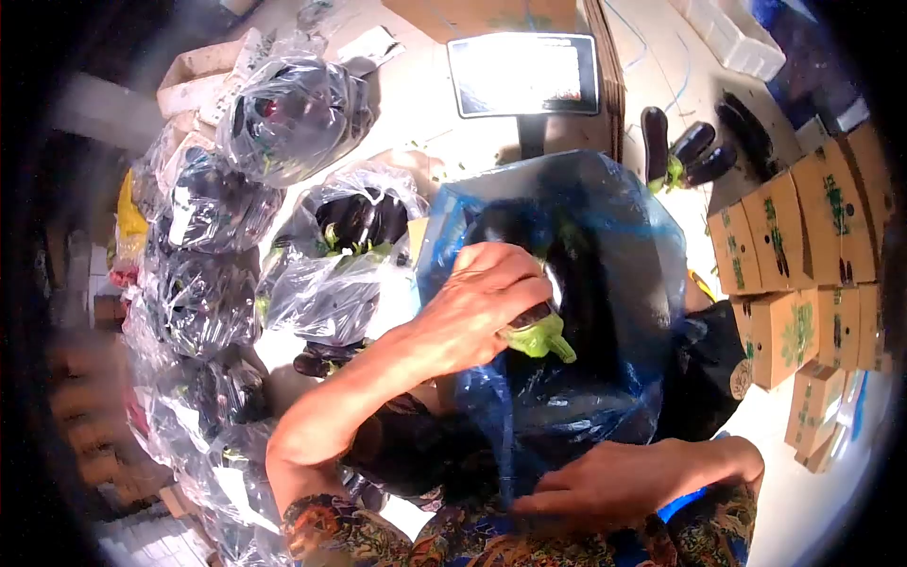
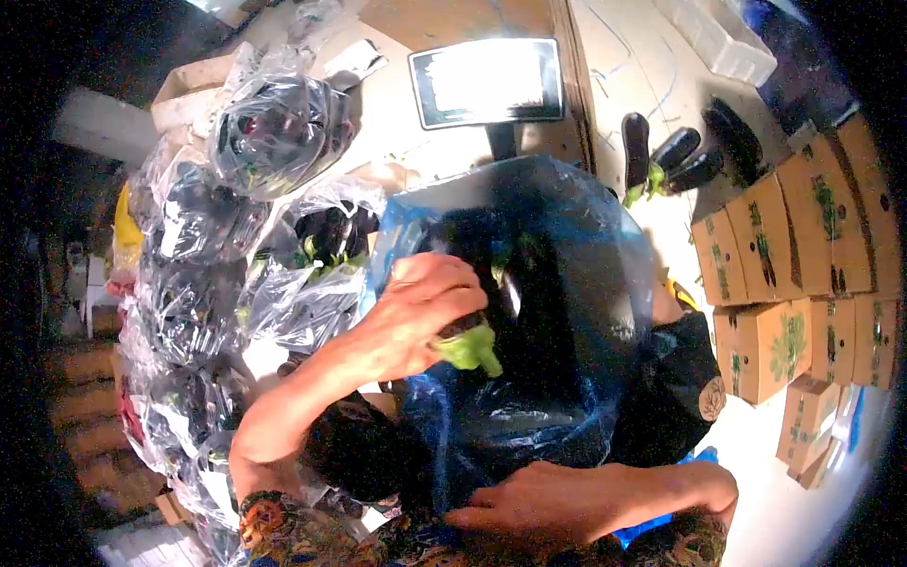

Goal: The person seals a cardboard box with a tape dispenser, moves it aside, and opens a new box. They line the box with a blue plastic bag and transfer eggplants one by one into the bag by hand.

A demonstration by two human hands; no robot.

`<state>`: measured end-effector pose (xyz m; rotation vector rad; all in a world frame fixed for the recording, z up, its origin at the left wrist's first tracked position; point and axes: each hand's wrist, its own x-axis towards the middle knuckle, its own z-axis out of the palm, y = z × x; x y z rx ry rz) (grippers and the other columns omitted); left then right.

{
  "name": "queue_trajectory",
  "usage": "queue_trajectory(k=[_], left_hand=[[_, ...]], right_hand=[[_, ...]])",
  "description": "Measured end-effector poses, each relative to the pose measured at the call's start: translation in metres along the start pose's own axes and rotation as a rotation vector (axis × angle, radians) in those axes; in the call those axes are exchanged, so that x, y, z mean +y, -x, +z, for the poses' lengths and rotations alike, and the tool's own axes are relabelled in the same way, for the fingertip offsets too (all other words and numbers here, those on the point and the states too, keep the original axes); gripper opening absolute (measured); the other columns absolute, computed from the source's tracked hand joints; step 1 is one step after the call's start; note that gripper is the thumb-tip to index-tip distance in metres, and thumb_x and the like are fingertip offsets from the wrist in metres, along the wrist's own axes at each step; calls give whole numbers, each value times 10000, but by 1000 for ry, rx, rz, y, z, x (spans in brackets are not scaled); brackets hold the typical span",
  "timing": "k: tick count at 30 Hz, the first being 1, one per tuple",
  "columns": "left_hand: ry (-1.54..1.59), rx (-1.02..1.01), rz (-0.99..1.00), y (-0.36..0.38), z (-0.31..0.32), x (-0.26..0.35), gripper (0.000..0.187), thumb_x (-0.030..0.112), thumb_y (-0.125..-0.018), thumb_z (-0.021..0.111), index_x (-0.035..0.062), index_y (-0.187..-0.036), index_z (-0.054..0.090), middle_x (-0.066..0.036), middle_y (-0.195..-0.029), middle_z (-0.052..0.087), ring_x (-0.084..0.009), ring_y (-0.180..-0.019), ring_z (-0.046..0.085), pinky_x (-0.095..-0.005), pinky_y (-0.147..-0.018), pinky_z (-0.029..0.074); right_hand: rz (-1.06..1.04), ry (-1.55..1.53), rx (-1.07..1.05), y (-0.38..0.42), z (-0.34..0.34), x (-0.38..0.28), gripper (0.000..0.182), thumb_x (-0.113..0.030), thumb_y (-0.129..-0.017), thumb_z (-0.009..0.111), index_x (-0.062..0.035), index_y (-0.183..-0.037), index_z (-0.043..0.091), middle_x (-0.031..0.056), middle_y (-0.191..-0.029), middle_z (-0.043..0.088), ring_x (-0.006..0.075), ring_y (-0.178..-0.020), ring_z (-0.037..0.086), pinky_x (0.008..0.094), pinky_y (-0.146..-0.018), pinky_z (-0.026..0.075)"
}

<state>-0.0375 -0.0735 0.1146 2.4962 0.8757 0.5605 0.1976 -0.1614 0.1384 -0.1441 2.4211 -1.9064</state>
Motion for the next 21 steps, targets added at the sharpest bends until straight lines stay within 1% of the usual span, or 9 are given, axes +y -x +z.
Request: queue_trajectory(k=[1,4,5,7,13,15,19,20,21], left_hand=[[85,63,-62,4,-17,9,397,85,-672,665,53,-1061,594,-105,-1056,547,-306,-1074,500,-435,-951,350],[91,72,-16,20,-46,19,602,559,-940,358,31,-1097,599,-136,-1138,559,-353,-1127,506,-477,-970,361],[31,58,25,24,-44,23,607,557,-950,330,38,-1104,606,-130,-1136,557,-345,-1133,502,-489,-980,351],[-118,71,46,28,-49,36,366,110,-684,630,63,-1046,603,-80,-1093,547,-288,-1107,512,-488,-953,375],[-22,571,-307,115,-97,34,463,168,-671,728,50,-1098,595,-105,-1090,605,-298,-1061,569,-399,-915,439],[94,676,-540,168,-98,44,547,37,-583,724,37,-1114,595,-97,-1099,607,-248,-1074,568,-335,-936,435],[-12,581,-727,262,-53,54,561,-23,-516,679,40,-1065,583,-110,-1111,585,-299,-1067,552,-387,-954,410],[-112,489,-801,286,-28,54,484,177,-658,736,42,-1092,570,-115,-1099,582,-306,-1102,529,-412,-979,378],[-135,467,-805,303,-7,56,460,108,-648,729,53,-1075,569,-117,-1091,584,-319,-1052,537,-414,-948,389]], right_hand=[[8,16,3,5,-5,-3,599,-260,-939,545,-58,-1438,283,191,-1033,572,352,-777,619,409,-590,502],[-22,56,144,13,-25,-7,564,-225,-905,632,-74,-1394,395,136,-955,623,292,-662,626,343,-505,483],[12,21,158,13,-33,-11,532,-222,-900,621,-82,-1372,419,143,-964,618,312,-702,628,373,-546,493],[80,-51,150,13,-55,-26,472,-216,-891,599,-97,-1328,465,156,-983,608,352,-783,633,433,-627,514],[478,71,719,10,-50,-13,267,-57,-779,709,-42,-1042,667,119,-869,678,213,-733,652,301,-656,515],[518,121,747,11,-39,17,315,3,-764,670,-24,-1077,647,120,-875,666,226,-774,641,300,-719,503],[563,160,649,-17,-42,32,354,14,-759,654,-11,-1110,610,133,-1042,618,259,-976,605,324,-844,470],[570,196,616,-22,-39,40,345,22,-772,645,-20,-1113,609,131,-1095,600,266,-1013,591,334,-872,461],[551,236,608,-33,-37,43,337,26,-780,637,-21,-1112,610,132,-1092,601,268,-1010,591,335,-873,462]])
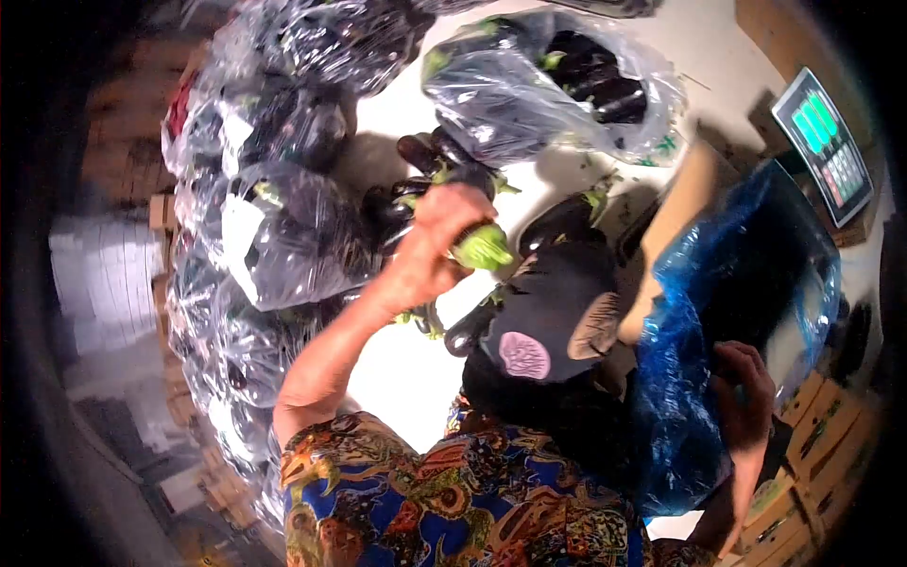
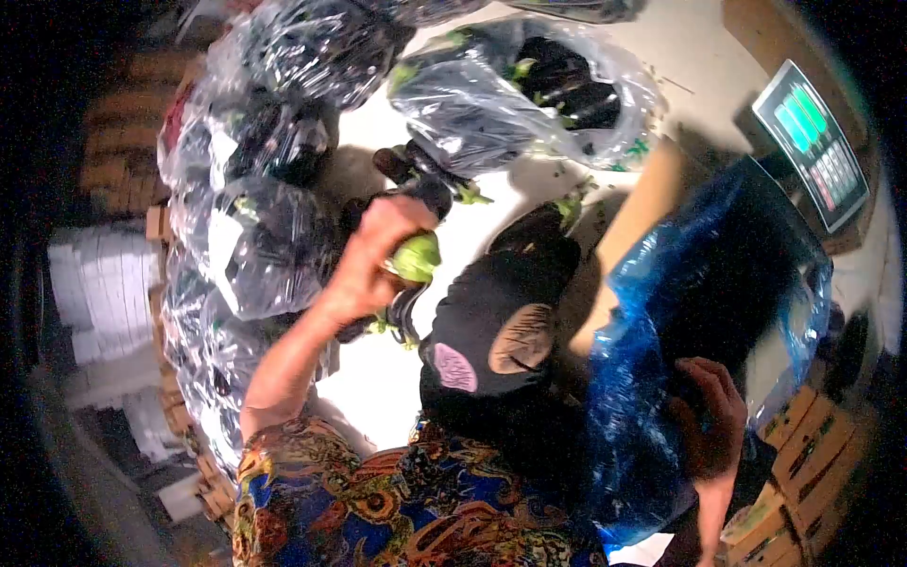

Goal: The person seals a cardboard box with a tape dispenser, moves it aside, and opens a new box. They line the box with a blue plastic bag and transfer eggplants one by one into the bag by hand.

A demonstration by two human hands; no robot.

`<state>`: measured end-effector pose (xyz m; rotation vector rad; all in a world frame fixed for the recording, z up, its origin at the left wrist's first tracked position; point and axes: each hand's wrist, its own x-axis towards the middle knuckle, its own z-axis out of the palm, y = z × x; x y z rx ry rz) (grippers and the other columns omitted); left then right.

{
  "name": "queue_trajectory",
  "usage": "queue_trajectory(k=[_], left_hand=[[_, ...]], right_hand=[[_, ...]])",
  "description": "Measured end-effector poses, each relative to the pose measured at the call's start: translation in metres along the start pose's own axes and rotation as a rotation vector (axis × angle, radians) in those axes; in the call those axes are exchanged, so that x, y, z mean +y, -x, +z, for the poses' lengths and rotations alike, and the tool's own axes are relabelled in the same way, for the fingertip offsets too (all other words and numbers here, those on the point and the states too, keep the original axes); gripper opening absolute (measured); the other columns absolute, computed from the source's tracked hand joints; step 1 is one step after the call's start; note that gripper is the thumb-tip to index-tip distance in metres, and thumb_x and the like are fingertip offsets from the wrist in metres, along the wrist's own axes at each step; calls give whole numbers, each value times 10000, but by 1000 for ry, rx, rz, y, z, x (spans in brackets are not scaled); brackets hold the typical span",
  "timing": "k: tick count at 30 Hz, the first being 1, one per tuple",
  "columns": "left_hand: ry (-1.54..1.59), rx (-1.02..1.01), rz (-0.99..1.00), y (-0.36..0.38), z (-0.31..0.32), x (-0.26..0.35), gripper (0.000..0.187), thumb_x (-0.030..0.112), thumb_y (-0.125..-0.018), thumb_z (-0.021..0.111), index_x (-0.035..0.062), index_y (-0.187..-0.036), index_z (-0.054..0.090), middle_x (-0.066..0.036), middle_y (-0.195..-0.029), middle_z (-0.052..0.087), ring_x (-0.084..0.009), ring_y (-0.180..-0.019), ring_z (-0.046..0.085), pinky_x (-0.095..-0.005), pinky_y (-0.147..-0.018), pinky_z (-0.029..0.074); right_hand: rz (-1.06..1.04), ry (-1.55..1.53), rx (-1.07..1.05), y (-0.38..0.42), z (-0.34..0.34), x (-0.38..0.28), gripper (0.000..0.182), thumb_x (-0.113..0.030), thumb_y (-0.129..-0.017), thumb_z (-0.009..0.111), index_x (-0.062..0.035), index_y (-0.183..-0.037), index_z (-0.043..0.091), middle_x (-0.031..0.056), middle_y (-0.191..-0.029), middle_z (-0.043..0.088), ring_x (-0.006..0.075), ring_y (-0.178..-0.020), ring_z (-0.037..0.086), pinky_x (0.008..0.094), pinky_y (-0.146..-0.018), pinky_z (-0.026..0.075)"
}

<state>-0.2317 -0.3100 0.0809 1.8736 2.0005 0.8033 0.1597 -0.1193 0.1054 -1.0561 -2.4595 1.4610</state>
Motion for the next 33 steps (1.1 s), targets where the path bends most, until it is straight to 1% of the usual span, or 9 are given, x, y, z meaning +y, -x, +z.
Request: queue_trajectory(k=[3,6,9,17,21,24,26,28,33], left_hand=[[-72,36,-240,72,62,-34,564,12,-594,708,67,-1124,524,-126,-1062,555,-344,-1027,480,-412,-910,376],[-156,-178,-610,105,100,-42,636,113,-633,725,45,-1200,442,-178,-1040,561,-377,-1041,484,-458,-901,394],[-242,-337,-753,128,139,-61,680,191,-648,728,56,-1233,409,-192,-1047,567,-367,-1054,498,-462,-884,418],[-444,-294,-825,118,200,-123,811,230,-691,730,86,-1384,333,-164,-1115,543,-350,-1061,490,-461,-871,403],[-25,246,-743,145,208,-143,620,189,-740,702,50,-1293,457,-200,-1104,525,-401,-1033,484,-466,-889,408],[-242,412,-728,193,176,-148,533,75,-699,653,69,-1217,528,-181,-1113,526,-383,-993,492,-459,-874,407],[-297,318,-888,241,159,-149,568,29,-665,638,101,-1217,527,-155,-1178,502,-357,-1046,472,-475,-874,395],[-501,38,-1055,293,154,-151,618,9,-654,638,143,-1241,501,-124,-1243,458,-333,-1141,429,-497,-878,377],[-717,-126,-952,359,160,-177,590,23,-680,657,142,-1227,471,-116,-1196,449,-319,-1172,406,-490,-879,368]], right_hand=[[-65,105,8,-13,20,-13,323,39,-794,620,-25,-1111,614,133,-1095,603,274,-1002,594,337,-876,465],[-48,165,-38,-21,29,-24,319,48,-798,611,-26,-1108,617,137,-1109,607,279,-993,601,339,-865,472],[22,139,-76,-31,38,-35,292,47,-818,594,-22,-1101,619,136,-1090,616,274,-965,610,332,-838,479],[153,202,-172,-49,61,-51,271,38,-805,583,11,-1073,617,149,-998,621,280,-892,605,336,-787,476],[-39,248,-221,-53,63,-30,282,68,-803,558,-6,-1073,595,112,-926,583,220,-724,525,291,-673,428],[-10,249,-248,-53,63,-20,282,36,-794,564,1,-1073,592,147,-947,590,269,-791,563,307,-721,445],[93,205,-225,-53,66,-13,300,-7,-793,565,28,-1089,592,197,-998,613,353,-873,597,365,-771,473],[-33,324,-240,-56,64,-8,304,-52,-800,577,42,-1089,587,206,-998,612,373,-872,595,372,-784,469],[-71,347,-165,-52,71,-1,296,-113,-809,580,61,-1049,579,218,-966,604,377,-845,585,383,-747,461]])
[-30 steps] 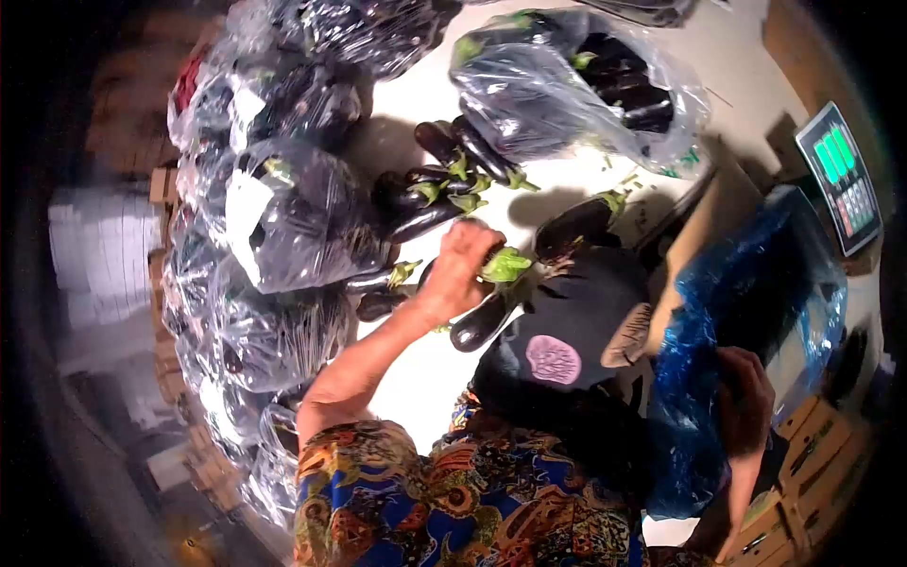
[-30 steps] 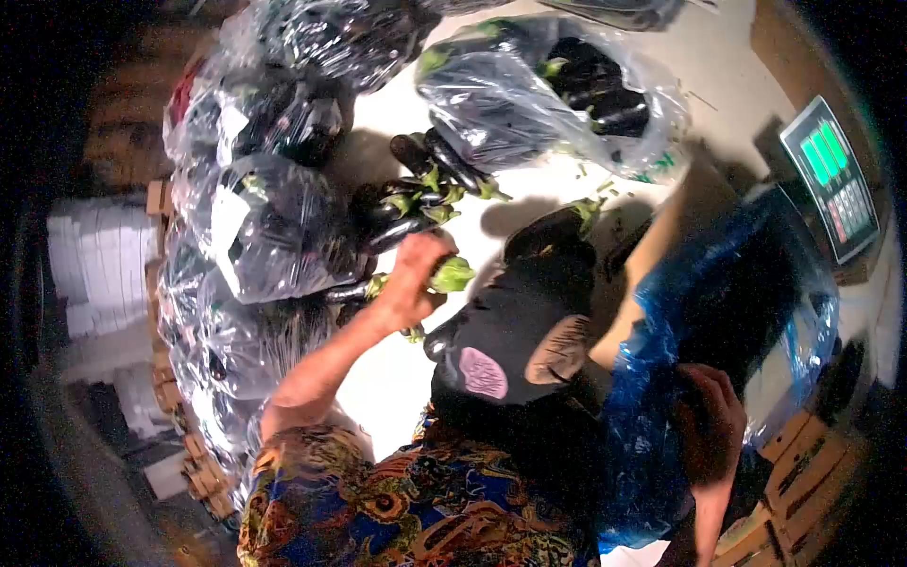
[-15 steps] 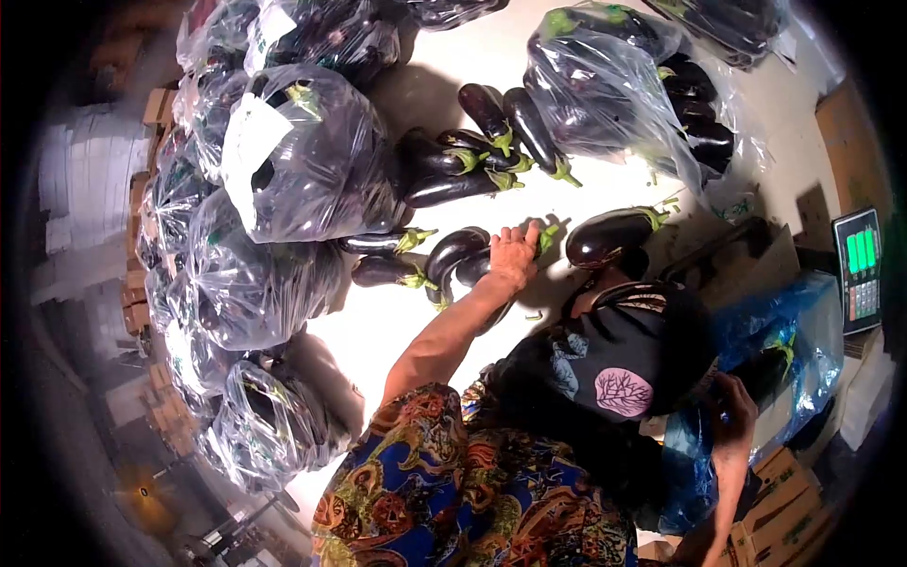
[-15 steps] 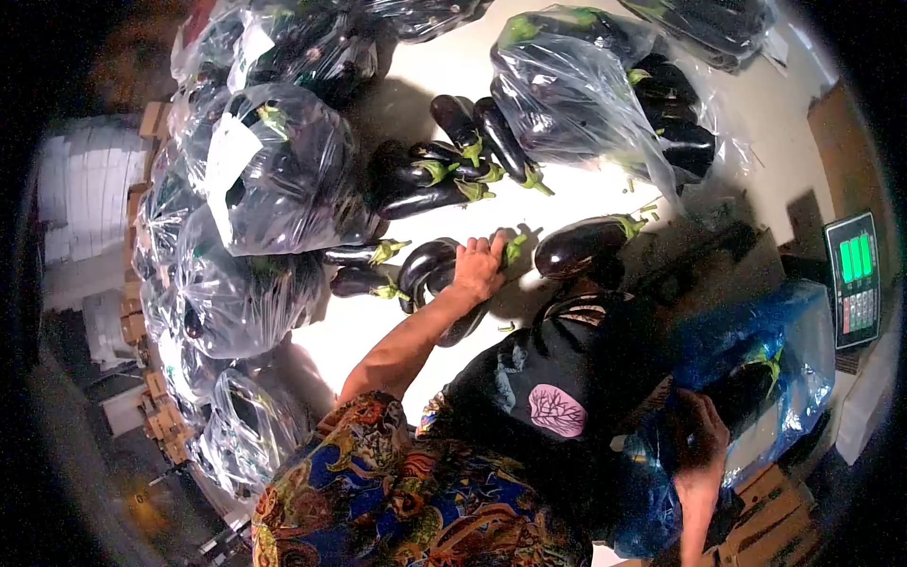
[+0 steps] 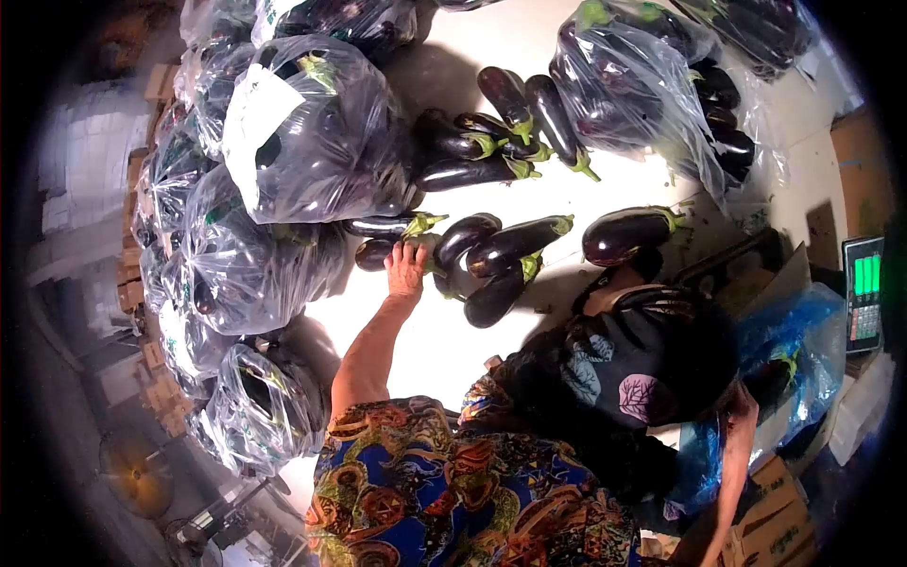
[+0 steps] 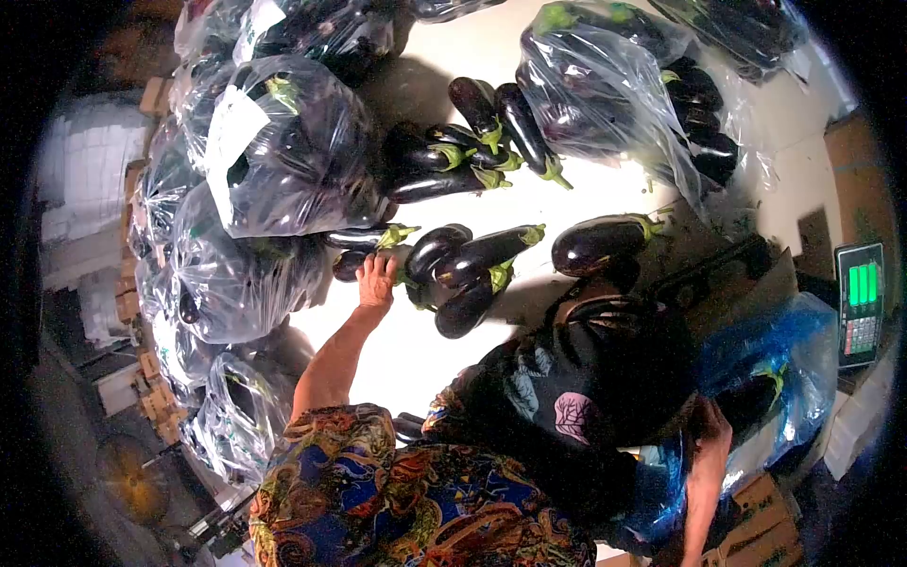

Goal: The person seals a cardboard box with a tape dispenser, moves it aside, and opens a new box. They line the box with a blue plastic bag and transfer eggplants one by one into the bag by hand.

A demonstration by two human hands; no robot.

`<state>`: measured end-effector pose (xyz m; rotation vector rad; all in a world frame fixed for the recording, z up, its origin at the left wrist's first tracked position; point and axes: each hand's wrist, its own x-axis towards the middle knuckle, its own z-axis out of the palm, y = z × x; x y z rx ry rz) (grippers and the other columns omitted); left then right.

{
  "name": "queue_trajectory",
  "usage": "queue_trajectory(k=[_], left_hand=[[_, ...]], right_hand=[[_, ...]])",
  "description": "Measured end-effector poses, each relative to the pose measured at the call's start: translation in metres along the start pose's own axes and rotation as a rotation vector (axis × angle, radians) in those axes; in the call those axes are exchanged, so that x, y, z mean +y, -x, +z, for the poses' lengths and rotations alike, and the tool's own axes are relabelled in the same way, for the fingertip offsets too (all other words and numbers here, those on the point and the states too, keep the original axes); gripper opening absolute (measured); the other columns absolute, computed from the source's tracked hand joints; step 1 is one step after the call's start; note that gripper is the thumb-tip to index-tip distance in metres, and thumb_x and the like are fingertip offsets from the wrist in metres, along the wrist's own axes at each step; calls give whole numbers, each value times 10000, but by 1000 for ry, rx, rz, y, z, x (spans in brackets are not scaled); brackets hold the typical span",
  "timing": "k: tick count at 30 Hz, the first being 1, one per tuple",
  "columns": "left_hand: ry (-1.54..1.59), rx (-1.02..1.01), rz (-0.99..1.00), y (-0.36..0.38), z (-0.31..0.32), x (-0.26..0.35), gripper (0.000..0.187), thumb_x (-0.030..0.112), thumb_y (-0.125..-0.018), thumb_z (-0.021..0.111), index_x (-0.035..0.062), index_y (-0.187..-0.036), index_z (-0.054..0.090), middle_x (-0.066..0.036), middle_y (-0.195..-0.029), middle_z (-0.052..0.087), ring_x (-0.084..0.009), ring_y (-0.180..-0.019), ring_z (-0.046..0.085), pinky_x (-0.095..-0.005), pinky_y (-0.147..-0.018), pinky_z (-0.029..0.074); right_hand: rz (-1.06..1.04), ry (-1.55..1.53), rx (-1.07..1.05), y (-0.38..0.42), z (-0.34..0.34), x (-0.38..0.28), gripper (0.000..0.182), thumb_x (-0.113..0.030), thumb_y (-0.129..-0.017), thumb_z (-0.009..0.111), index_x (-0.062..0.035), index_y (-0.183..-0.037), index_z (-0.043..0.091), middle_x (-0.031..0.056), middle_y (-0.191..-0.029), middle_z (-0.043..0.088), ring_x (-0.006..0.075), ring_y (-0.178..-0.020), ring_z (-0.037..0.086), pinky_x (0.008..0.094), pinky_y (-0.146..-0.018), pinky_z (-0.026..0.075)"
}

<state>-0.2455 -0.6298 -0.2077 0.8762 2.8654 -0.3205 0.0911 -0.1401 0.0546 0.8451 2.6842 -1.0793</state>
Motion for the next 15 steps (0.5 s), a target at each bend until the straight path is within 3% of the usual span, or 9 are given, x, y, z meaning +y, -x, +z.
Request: queue_trajectory(k=[5,7,9,10,13,14,15], left_hand=[[-27,-236,109,-3,-13,-1,519,72,-697,653,105,-1191,500,-128,-1085,484,-312,-1055,460,-461,-804,386],[-84,-356,204,10,-27,8,504,91,-709,636,73,-1194,498,-143,-1095,514,-322,-1055,484,-467,-873,401],[9,-546,158,18,-36,25,473,75,-736,604,67,-1201,519,-139,-1100,522,-329,-1068,484,-469,-909,397],[72,-606,14,17,-29,28,514,113,-738,655,54,-1230,518,-146,-1159,539,-320,-1119,495,-454,-944,406],[667,-682,-200,24,3,-4,639,273,-646,778,61,-1207,557,-154,-1161,583,-307,-1123,538,-416,-939,438],[847,-769,-363,9,-36,3,752,322,-556,834,48,-1202,562,-191,-1202,584,-291,-1134,555,-369,-957,453],[955,-647,-436,13,4,-12,784,304,-600,829,48,-1268,507,-204,-1223,573,-281,-1135,555,-372,-951,460]], right_hand=[[37,-42,-67,2,-11,-40,307,-244,-858,499,48,-930,562,214,-882,579,370,-747,538,401,-677,432],[-27,33,-66,3,-11,-38,293,-243,-860,486,36,-910,559,210,-858,567,377,-724,518,412,-655,420],[9,-25,-76,4,-12,-40,264,-220,-853,485,27,-909,559,210,-847,558,387,-723,511,420,-645,414],[28,-53,-77,4,-12,-41,250,-209,-850,485,23,-909,559,210,-841,554,391,-722,508,425,-640,411],[42,-11,-44,6,-13,-46,231,-182,-842,486,21,-918,568,208,-836,547,386,-721,508,431,-638,410],[45,-5,-59,5,-14,-44,229,-175,-842,485,22,-923,570,206,-843,552,383,-724,512,430,-642,414],[46,-1,-73,5,-15,-40,228,-167,-842,485,24,-927,573,203,-850,558,379,-726,515,429,-647,418]])
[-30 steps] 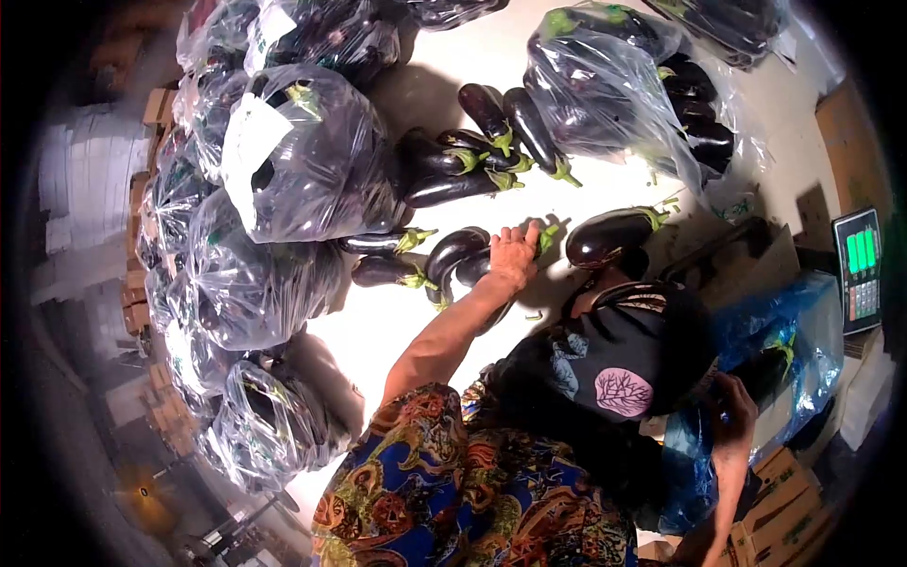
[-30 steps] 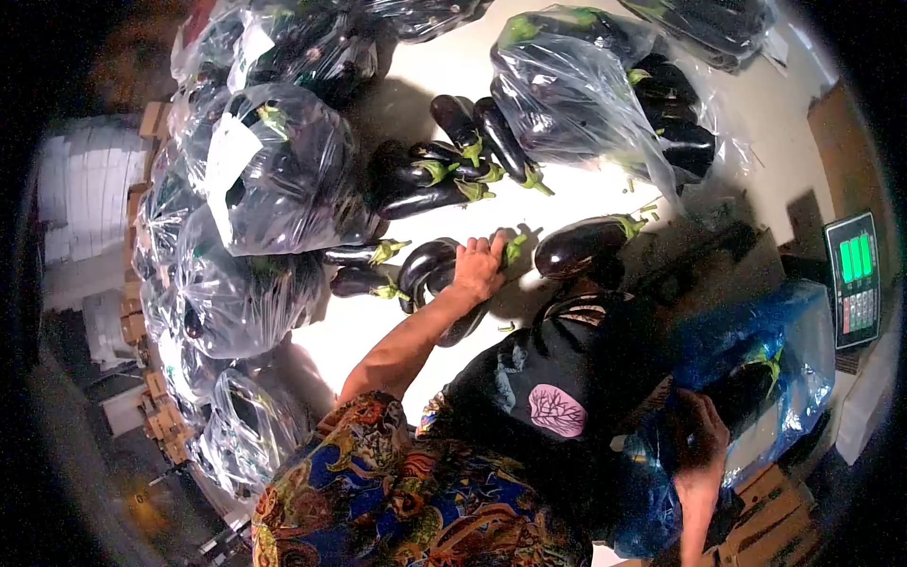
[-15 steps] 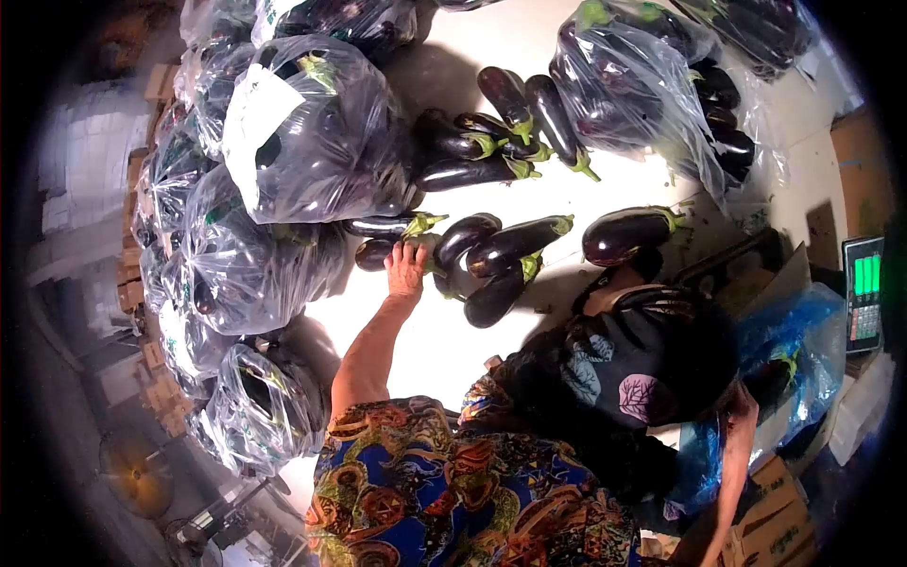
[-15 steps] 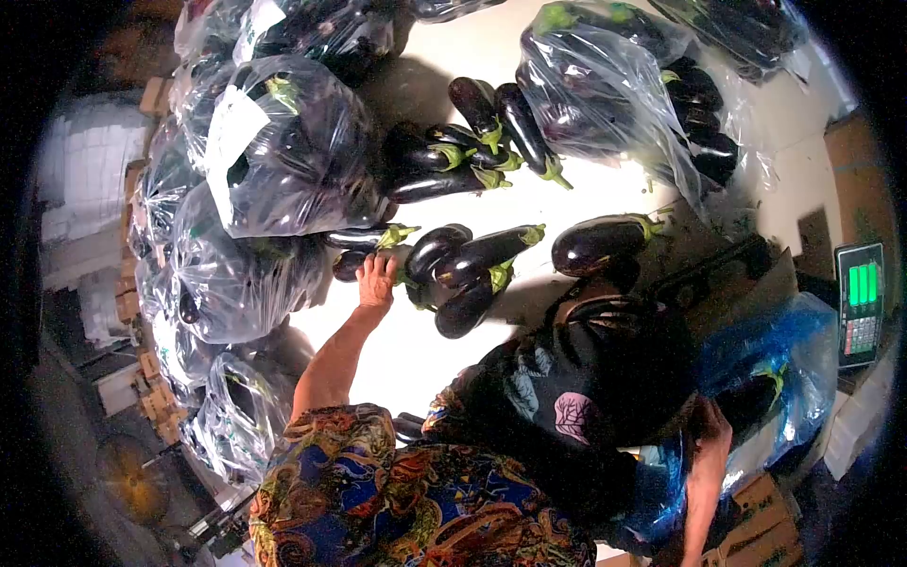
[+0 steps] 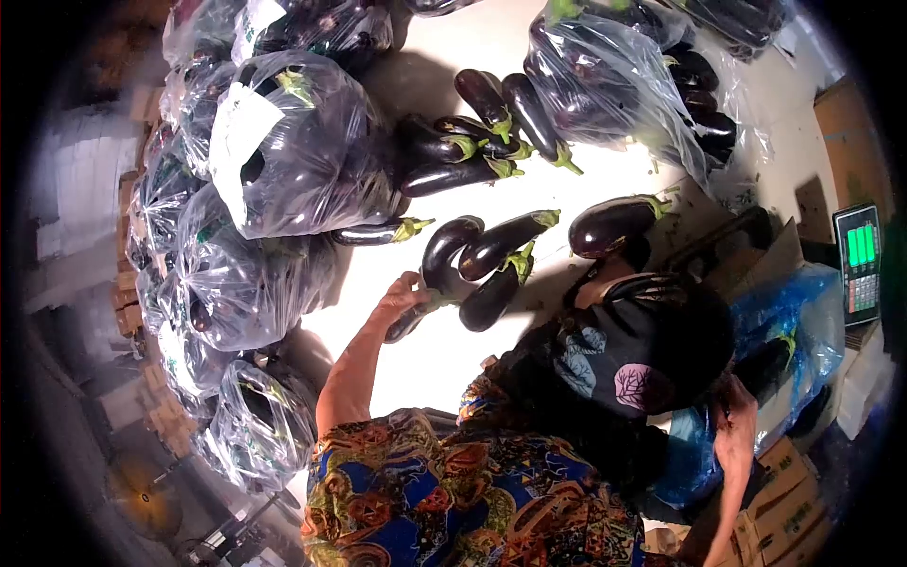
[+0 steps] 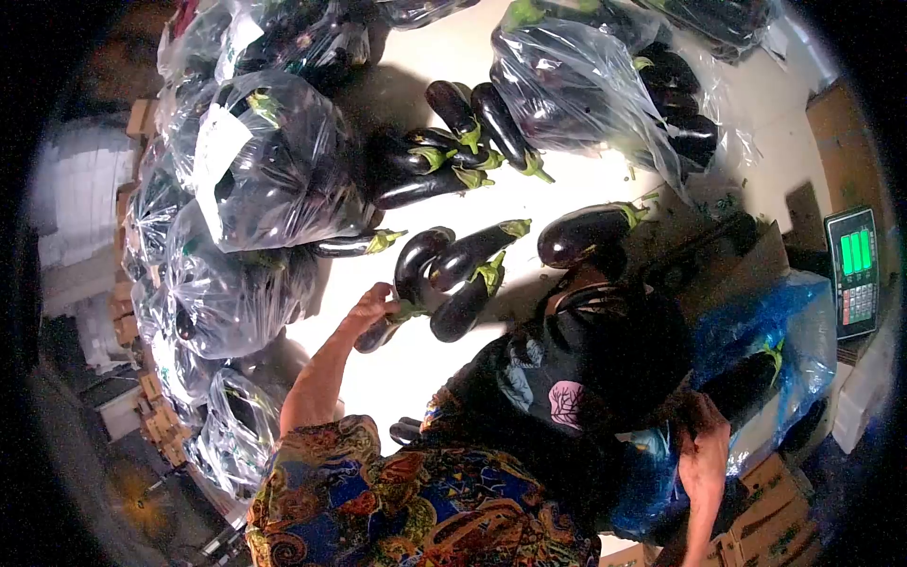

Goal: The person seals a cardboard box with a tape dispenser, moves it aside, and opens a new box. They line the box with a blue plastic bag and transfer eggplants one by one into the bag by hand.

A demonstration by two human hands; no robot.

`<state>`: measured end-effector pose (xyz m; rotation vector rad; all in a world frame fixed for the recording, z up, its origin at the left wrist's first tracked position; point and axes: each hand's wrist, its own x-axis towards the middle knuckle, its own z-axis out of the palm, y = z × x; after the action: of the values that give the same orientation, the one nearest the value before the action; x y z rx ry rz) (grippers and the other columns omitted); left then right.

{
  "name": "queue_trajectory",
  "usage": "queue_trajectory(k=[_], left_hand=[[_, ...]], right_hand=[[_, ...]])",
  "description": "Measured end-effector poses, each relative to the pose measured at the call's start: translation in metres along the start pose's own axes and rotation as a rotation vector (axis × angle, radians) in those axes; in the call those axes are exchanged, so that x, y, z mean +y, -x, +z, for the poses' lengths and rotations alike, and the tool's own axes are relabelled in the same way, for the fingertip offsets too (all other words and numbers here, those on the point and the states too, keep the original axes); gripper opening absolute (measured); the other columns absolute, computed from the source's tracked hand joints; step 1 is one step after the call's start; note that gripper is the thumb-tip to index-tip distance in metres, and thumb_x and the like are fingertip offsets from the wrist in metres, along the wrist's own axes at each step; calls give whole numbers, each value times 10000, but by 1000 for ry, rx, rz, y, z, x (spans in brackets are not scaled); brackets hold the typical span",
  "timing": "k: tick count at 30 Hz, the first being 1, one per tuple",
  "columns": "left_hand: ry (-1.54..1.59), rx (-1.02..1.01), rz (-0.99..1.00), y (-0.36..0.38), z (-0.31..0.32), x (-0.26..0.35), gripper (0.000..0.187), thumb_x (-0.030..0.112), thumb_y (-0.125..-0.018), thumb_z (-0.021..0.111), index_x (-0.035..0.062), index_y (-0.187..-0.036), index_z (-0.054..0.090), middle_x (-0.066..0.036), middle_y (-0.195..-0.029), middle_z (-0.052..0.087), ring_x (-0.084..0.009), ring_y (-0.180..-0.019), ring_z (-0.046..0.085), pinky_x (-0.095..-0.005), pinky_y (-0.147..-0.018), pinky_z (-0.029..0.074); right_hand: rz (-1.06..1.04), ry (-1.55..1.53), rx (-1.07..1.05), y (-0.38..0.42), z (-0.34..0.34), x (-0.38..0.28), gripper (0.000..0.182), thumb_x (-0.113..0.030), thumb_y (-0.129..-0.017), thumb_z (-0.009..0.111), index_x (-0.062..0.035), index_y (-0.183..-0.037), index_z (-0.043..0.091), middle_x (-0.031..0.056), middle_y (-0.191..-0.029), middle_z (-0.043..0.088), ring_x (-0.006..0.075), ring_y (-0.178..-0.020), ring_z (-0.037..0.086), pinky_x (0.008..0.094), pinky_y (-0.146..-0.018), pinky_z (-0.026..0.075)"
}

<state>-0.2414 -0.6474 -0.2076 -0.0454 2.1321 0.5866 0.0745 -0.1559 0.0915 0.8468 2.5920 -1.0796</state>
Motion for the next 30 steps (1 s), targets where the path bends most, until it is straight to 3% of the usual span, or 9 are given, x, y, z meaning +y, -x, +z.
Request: queue_trajectory(k=[2,4,8,9,16,24,25,28,30], left_hand=[[337,225,-104,-14,5,9,848,287,-628,823,39,-1332,422,-217,-1223,573,-293,-1131,562,-369,-951,461],[230,273,92,-45,26,8,825,279,-625,820,35,-1297,409,-238,-1121,612,-336,-1064,601,-387,-919,479],[-161,374,42,-35,39,67,643,320,-589,829,56,-1060,480,-219,-1005,616,-377,-969,614,-446,-840,496],[-204,403,82,-40,39,54,645,333,-598,828,57,-1065,479,-218,-1012,606,-382,-958,612,-453,-833,496],[-110,670,170,-25,8,31,646,362,-620,790,47,-1086,473,-232,-932,631,-415,-877,629,-477,-770,499],[-275,460,-148,-9,13,12,752,442,-605,804,7,-1102,443,-226,-972,620,-429,-898,615,-462,-807,496],[-257,457,-208,-2,17,18,717,370,-670,787,5,-1177,435,-229,-1133,561,-418,-1046,548,-481,-880,455],[-473,784,130,25,35,58,693,257,-735,747,9,-1286,407,-236,-1255,495,-424,-1155,469,-530,-943,401],[-381,734,317,27,40,92,629,164,-772,688,51,-1324,407,-230,-1343,385,-433,-1222,354,-556,-985,335]], right_hand=[[21,-53,-25,1,2,2,202,-135,-847,496,34,-941,555,201,-855,555,373,-729,501,402,-670,425],[62,-153,-37,1,0,3,168,-85,-858,519,49,-958,515,202,-851,540,368,-730,468,348,-707,432],[84,-126,-1,10,-1,-5,155,-36,-854,517,36,-990,535,184,-863,554,319,-719,497,326,-696,441],[56,-86,-1,13,-3,-6,300,-158,-903,458,17,-1102,598,220,-1010,607,400,-839,596,428,-735,480],[13,-28,17,20,1,9,283,-89,-861,484,26,-1098,587,231,-993,592,427,-813,580,437,-715,474],[25,-19,25,27,0,12,276,-88,-884,455,28,-1107,568,230,-978,575,426,-801,576,438,-690,466],[34,-13,23,28,-1,11,276,-83,-891,448,18,-1115,573,231,-980,577,430,-806,574,439,-696,474],[-2,-24,30,28,0,14,275,-55,-876,469,9,-1121,575,223,-979,579,427,-819,582,425,-706,485],[41,-7,9,28,-4,9,287,-34,-863,481,3,-1130,578,207,-971,586,415,-830,594,419,-706,491]])
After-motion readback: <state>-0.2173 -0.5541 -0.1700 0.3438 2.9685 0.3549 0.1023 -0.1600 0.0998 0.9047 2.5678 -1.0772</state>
